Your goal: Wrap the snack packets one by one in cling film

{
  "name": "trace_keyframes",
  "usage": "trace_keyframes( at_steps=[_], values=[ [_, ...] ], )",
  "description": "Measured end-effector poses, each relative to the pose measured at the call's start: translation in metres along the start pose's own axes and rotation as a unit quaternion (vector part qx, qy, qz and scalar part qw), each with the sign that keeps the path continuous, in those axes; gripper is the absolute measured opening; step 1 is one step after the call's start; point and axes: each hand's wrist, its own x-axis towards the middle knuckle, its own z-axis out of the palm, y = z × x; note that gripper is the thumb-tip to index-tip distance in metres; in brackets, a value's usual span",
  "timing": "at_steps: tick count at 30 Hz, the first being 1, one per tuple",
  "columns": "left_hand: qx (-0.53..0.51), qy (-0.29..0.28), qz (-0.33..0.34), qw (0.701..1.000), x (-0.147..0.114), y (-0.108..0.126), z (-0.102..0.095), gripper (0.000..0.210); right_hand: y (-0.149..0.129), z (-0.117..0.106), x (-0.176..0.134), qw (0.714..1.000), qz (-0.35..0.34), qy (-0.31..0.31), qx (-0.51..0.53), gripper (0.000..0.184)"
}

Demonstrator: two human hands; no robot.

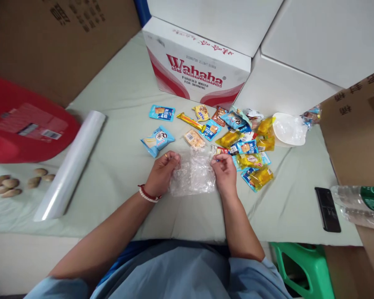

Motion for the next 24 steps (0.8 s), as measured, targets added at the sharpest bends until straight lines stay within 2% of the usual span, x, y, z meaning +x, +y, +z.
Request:
trace_keyframes(
  at_steps=[2, 3, 5, 8, 10, 12, 14, 17, 19, 21, 24],
  values=[
    [-0.091, -0.006, -0.019, 0.996, 0.0, 0.005, 0.002, 0.042, -0.004, 0.0, -0.006, 0.996, -0.052, 0.051, -0.055, 0.027],
    [-0.133, -0.019, -0.041, 0.99, -0.001, 0.008, 0.003, 0.043, -0.007, 0.0, -0.011, 0.993, -0.071, 0.05, -0.079, 0.025],
    [-0.203, -0.059, -0.09, 0.973, -0.004, 0.014, 0.006, 0.045, -0.012, 0.001, -0.022, 0.986, -0.098, -0.012, -0.133, 0.028],
    [-0.256, -0.122, -0.135, 0.95, -0.01, 0.02, 0.009, 0.045, -0.014, 0.008, -0.038, 0.966, -0.107, -0.113, -0.205, 0.052],
    [-0.258, -0.138, -0.143, 0.946, -0.011, 0.02, 0.01, 0.047, -0.013, 0.01, -0.045, 0.968, -0.085, -0.109, -0.21, 0.051],
    [-0.244, -0.131, -0.139, 0.951, -0.011, 0.017, 0.01, 0.05, -0.01, 0.009, -0.05, 0.983, -0.047, -0.068, -0.167, 0.035],
    [-0.222, -0.109, -0.129, 0.96, -0.009, 0.013, 0.01, 0.054, -0.008, 0.005, -0.052, 0.994, -0.013, -0.025, -0.101, 0.027],
    [-0.165, -0.066, -0.111, 0.978, -0.007, 0.007, 0.01, 0.057, -0.006, -0.003, -0.056, 0.999, 0.026, 0.018, -0.021, 0.027],
    [-0.129, -0.051, -0.097, 0.986, -0.008, 0.004, 0.011, 0.057, -0.005, -0.007, -0.059, 0.999, 0.047, 0.017, 0.0, 0.03],
    [-0.11, -0.047, -0.077, 0.99, -0.009, 0.001, 0.012, 0.057, -0.006, -0.009, -0.064, 0.999, 0.043, 0.011, -0.01, 0.032],
    [-0.099, -0.046, -0.051, 0.993, -0.011, -0.001, 0.014, 0.057, -0.01, -0.007, -0.069, 0.997, -0.031, 0.001, -0.067, 0.036]
  ],
)
